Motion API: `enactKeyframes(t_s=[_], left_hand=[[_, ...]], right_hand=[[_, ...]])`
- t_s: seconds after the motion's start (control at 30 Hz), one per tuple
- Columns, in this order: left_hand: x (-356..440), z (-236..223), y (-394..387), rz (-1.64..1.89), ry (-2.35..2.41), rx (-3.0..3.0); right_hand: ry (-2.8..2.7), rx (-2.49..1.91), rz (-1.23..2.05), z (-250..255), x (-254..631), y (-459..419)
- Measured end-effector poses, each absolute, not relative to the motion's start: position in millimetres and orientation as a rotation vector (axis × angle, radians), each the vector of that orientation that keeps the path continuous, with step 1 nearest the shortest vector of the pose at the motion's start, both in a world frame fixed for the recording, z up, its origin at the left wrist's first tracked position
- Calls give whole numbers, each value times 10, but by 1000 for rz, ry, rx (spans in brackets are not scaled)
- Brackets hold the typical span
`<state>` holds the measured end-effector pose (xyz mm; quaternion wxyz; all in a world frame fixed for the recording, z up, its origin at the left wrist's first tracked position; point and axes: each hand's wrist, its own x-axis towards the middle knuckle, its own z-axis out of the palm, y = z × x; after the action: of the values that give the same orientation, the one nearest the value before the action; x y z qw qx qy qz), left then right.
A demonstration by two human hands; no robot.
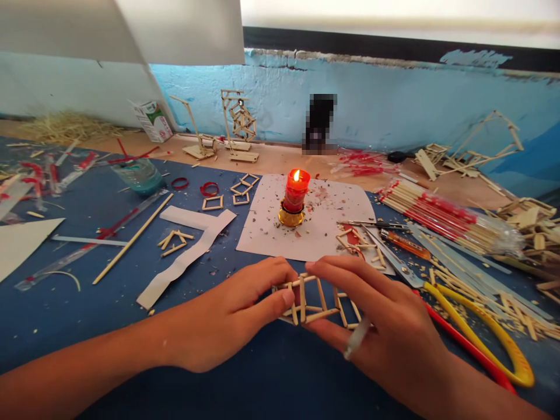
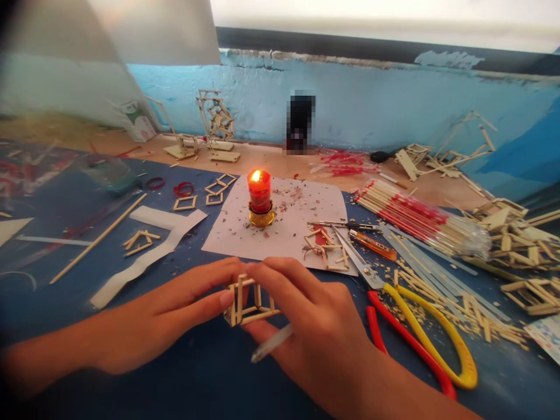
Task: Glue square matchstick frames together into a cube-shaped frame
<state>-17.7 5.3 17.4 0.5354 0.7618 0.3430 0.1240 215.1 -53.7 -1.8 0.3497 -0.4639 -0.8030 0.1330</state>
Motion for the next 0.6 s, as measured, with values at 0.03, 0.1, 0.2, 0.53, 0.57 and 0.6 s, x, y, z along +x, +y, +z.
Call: enactKeyframes(t_s=[0.03,0.1,0.2,0.53,0.57,0.6], left_hand=[[-186,188,64,276,807,1808],[-196,207,81,241,786,1784],[-198,217,97,185,774,1716],[-205,162,90,249,809,1606],[-206,160,91,247,813,1590],[-206,158,91,245,821,1579]], right_hand=[[-2085,-1170,382,4,2149,-533],[-2099,-1119,451,31,2144,-524],[-2108,-1121,493,26,2145,-514],[-2143,-1163,497,-28,2184,-527],[-2149,-1161,504,-28,2189,-529],[-2160,-1157,513,-26,2194,-530]])
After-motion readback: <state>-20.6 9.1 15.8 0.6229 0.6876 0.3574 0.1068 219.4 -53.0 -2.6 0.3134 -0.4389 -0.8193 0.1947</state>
